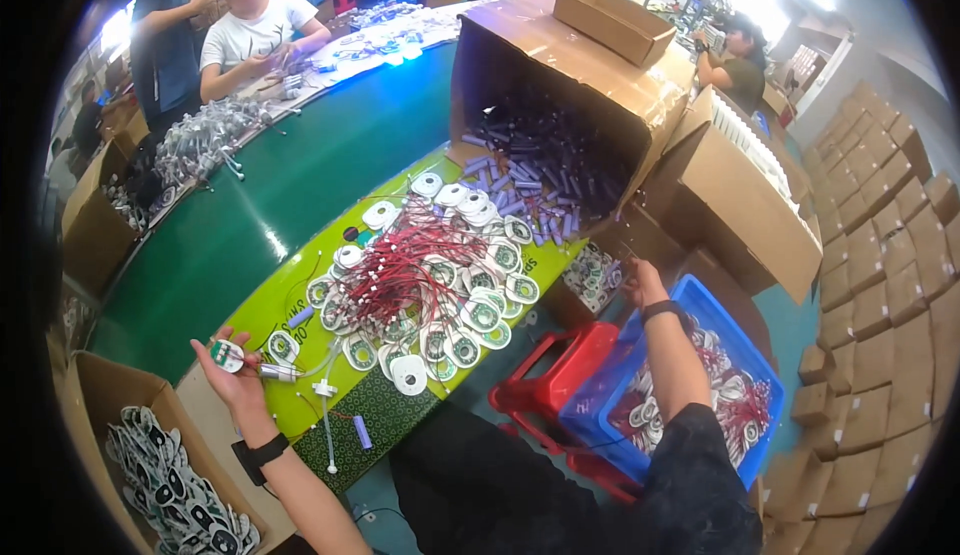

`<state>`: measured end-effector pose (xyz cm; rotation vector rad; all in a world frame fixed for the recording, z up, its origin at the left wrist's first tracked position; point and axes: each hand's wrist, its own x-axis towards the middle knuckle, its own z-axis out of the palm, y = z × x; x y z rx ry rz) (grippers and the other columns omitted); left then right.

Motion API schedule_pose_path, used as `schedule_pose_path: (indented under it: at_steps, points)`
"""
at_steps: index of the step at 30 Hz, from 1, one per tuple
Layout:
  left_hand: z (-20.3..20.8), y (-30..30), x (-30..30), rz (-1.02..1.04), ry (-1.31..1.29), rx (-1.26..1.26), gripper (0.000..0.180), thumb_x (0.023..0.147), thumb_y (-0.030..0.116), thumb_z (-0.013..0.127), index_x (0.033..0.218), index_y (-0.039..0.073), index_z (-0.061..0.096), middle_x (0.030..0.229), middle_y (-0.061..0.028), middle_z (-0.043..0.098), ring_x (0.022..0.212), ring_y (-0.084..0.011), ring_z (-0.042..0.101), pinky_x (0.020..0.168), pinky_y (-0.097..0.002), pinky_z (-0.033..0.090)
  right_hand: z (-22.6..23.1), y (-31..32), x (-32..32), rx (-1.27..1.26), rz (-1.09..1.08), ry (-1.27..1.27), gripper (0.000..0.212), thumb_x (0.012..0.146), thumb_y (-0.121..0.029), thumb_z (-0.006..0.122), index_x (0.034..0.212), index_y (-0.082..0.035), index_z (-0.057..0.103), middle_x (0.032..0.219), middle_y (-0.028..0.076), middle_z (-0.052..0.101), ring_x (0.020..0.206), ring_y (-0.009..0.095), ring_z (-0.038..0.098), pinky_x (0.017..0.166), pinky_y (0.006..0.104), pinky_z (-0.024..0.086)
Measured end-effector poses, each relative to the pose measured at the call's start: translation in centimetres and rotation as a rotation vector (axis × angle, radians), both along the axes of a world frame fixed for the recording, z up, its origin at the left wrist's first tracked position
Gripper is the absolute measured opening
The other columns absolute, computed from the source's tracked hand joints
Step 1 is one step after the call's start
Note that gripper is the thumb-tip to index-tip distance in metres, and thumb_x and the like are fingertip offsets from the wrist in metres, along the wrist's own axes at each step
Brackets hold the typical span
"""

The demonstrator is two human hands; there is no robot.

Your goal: The worker is assembling small circular circuit boards with attached wires and batteries on an assembly line conveyor.

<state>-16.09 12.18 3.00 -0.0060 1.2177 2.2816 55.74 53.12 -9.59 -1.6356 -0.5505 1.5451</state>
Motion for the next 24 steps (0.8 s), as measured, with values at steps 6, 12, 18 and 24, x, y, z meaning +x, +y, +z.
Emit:
schedule_pose_path:
  at_steps: [6,12,18,24]
  points:
    - [0.4,-1.8,-0.2,0.015,0.009,0.079,0.059,0.102,0.068,0.05,0.101,0.01,0.066,0.076,-0.0053,0.069,0.073,-0.0248,0.075,0.041,-0.0304,0.05,-0.7,-9.0,-5.9,0.281,-0.082,0.109,0.03,0.1,-0.017,0.062,0.128,-0.006,0.061,0.108,0.009,0.069,0.103,0.028,0.074,0.078,0.0324,0.06]
    - [1.3,-3.7,0.2,-0.015,-0.004,0.059,0.073,0.103,0.073,0.042,0.104,0.003,0.062,0.089,-0.0191,0.076,0.061,-0.0253,0.072,0.045,-0.0318,0.055,10.9,-19.9,-20.8,0.737,0.249,-0.205,0.031,0.096,0.001,0.058,0.127,-0.002,0.06,0.116,0.006,0.062,0.094,0.012,0.061,0.082,0.0263,0.051]
    - [2.0,-2.9,0.3,-0.033,0.004,0.047,0.081,0.103,0.074,0.036,0.119,-0.001,0.06,0.093,-0.0227,0.076,0.053,-0.0231,0.067,0.051,-0.0312,0.058,19.9,-30.0,-36.5,1.189,0.793,-0.255,0.01,0.1,0.001,0.059,0.102,-0.003,0.068,0.103,0.009,0.069,0.093,0.022,0.066,0.084,0.0313,0.053]
    - [1.1,-2.9,-0.4,-0.04,0.032,0.061,0.08,0.103,0.075,0.036,0.113,0.0,0.061,0.097,-0.0242,0.075,0.061,-0.024,0.071,0.053,-0.0323,0.06,23.2,-36.2,-49.9,1.379,1.265,0.003,0.025,0.091,0.009,0.062,0.11,-0.003,0.072,0.11,0.013,0.073,0.102,0.03,0.071,0.091,0.0367,0.056]
